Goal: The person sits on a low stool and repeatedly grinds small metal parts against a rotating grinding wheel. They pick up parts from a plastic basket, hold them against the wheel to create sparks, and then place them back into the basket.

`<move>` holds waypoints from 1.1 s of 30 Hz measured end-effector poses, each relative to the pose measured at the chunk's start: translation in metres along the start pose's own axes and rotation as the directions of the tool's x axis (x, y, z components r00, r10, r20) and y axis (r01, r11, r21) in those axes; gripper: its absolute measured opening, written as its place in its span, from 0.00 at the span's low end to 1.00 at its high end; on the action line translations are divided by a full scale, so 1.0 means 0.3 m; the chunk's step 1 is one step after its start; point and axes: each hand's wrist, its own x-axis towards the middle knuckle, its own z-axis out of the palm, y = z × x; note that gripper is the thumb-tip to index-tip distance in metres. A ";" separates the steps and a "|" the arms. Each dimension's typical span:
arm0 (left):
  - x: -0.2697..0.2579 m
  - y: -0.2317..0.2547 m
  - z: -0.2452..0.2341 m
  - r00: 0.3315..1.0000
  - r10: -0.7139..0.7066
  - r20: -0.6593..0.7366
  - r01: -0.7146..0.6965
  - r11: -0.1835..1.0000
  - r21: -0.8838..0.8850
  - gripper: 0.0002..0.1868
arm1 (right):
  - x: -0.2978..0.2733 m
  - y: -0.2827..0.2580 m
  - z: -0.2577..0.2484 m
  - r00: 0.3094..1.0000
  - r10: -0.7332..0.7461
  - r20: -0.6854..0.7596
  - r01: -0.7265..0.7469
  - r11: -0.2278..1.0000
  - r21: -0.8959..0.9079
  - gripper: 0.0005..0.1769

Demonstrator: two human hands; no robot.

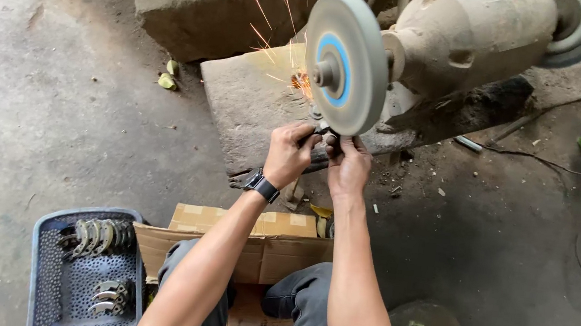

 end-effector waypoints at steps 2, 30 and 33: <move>-0.010 -0.012 -0.039 1.000 -0.013 -0.010 0.013 1.000 0.012 0.05 | -0.014 0.012 0.043 0.999 0.004 0.043 -0.004 1.000 -0.009 0.10; -0.020 0.004 -0.109 0.994 -0.100 0.031 0.098 0.993 0.061 0.08 | -0.051 0.011 0.105 0.994 0.037 0.102 -0.023 0.990 -0.141 0.09; -0.018 0.006 -0.122 0.997 -0.079 0.006 0.078 0.994 0.078 0.07 | -0.039 0.022 0.101 0.992 0.053 0.113 -0.038 0.990 -0.133 0.10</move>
